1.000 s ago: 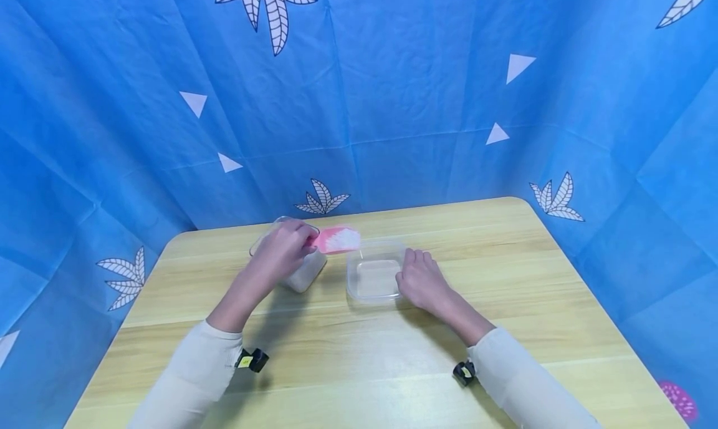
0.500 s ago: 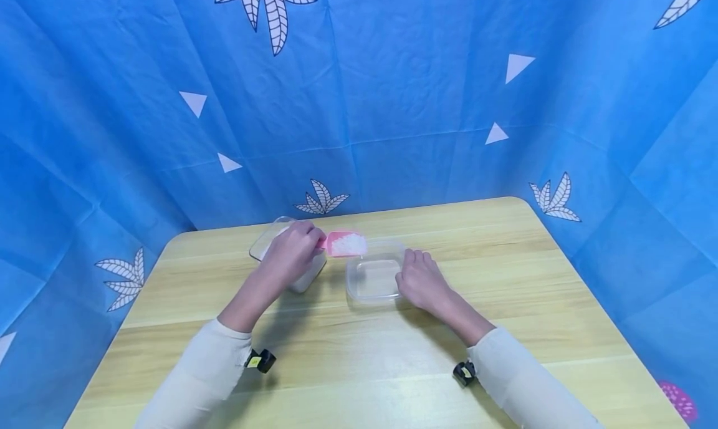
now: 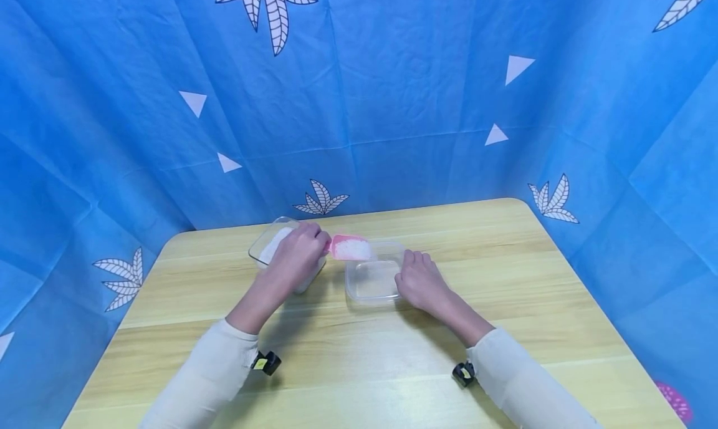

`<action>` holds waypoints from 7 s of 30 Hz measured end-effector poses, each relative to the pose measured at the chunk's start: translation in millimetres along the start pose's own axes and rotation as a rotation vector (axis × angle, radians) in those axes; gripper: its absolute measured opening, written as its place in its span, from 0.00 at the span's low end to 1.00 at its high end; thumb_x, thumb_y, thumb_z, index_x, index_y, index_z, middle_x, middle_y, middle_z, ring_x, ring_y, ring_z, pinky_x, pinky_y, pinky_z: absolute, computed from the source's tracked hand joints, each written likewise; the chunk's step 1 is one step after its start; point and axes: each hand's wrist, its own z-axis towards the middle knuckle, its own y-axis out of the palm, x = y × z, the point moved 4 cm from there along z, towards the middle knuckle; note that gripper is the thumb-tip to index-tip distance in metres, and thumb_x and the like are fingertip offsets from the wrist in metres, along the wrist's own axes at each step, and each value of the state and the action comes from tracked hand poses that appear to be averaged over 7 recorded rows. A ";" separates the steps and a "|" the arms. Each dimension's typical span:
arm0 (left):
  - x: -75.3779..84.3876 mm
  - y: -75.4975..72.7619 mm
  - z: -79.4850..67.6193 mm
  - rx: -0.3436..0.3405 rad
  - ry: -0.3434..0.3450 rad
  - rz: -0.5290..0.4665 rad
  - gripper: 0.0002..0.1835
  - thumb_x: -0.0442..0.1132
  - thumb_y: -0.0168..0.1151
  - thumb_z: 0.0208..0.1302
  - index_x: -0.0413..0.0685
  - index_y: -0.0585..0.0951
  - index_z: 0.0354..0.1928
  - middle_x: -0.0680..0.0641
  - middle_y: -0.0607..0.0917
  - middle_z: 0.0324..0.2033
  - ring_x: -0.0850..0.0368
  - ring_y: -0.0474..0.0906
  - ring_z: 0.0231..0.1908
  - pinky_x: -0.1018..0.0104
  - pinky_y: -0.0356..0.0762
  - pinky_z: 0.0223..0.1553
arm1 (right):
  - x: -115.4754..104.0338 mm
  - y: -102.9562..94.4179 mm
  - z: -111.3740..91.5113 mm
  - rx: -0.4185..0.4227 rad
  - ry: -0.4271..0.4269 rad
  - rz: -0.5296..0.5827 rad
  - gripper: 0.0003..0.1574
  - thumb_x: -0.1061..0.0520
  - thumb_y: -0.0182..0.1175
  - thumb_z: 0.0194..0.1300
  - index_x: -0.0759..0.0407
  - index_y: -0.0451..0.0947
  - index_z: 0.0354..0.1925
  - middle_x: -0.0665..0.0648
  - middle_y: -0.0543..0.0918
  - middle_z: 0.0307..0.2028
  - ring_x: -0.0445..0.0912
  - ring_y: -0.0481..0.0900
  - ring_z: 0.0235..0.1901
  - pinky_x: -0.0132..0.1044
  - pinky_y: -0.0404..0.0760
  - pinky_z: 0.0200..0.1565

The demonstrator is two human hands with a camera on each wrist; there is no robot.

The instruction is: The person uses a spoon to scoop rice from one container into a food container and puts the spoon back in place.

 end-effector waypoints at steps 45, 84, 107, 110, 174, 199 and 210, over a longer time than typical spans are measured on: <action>28.2 5.7 -1.8 0.171 0.217 0.222 0.14 0.28 0.63 0.60 0.45 0.85 0.47 0.44 0.84 0.39 0.52 0.75 0.38 0.67 0.80 0.39 | -1.4 -2.2 -0.1 0.016 -0.034 -0.030 0.28 0.55 0.46 0.69 0.79 0.63 0.55 0.71 0.74 0.44 0.61 0.71 0.49 0.56 0.70 0.57; -43.1 -42.7 -40.8 0.261 0.069 0.296 0.15 0.28 0.69 0.56 0.39 0.84 0.47 0.39 0.84 0.39 0.46 0.77 0.39 0.61 0.84 0.39 | -1.1 -3.2 -0.4 0.012 -0.015 -0.074 0.31 0.54 0.47 0.69 0.80 0.63 0.58 0.72 0.73 0.47 0.60 0.68 0.47 0.54 0.70 0.52; -89.0 -60.3 -59.4 0.047 0.007 0.357 0.17 0.29 0.75 0.49 0.35 0.85 0.43 0.36 0.82 0.36 0.43 0.74 0.37 0.58 0.79 0.36 | -1.1 -2.9 -0.4 -0.004 -0.003 -0.043 0.33 0.53 0.45 0.70 0.79 0.61 0.61 0.73 0.73 0.51 0.60 0.67 0.48 0.54 0.70 0.52; -90.5 -63.5 -58.3 0.029 0.007 0.357 0.16 0.29 0.76 0.48 0.35 0.85 0.41 0.36 0.82 0.35 0.43 0.73 0.37 0.58 0.78 0.36 | 0.0 -3.5 -0.4 -0.004 0.001 -0.044 0.33 0.53 0.45 0.70 0.79 0.61 0.62 0.74 0.73 0.52 0.60 0.67 0.50 0.54 0.70 0.53; -89.0 -1.1 -42.7 -0.232 -0.099 0.178 0.16 0.35 0.74 0.54 0.45 0.87 0.47 0.37 0.85 0.41 0.44 0.74 0.41 0.55 0.80 0.45 | -0.7 -5.1 3.1 -0.007 -0.017 -0.060 0.32 0.54 0.45 0.69 0.80 0.62 0.60 0.74 0.73 0.51 0.62 0.69 0.51 0.56 0.70 0.54; -99.3 -5.3 -53.6 -0.186 -0.145 0.057 0.14 0.31 0.74 0.51 0.37 0.86 0.42 0.39 0.81 0.32 0.48 0.71 0.32 0.62 0.75 0.33 | 0.8 -2.2 3.9 -0.019 -0.009 -0.054 0.33 0.53 0.45 0.70 0.80 0.61 0.61 0.74 0.73 0.51 0.62 0.69 0.51 0.56 0.70 0.56; -101.6 -8.8 -58.2 -0.221 -0.201 0.038 0.22 0.32 0.77 0.48 0.37 0.84 0.49 0.38 0.82 0.36 0.47 0.74 0.37 0.59 0.82 0.39 | 2.4 -0.1 6.5 -0.016 -0.001 -0.040 0.34 0.53 0.45 0.70 0.79 0.59 0.63 0.74 0.72 0.53 0.62 0.68 0.53 0.56 0.69 0.59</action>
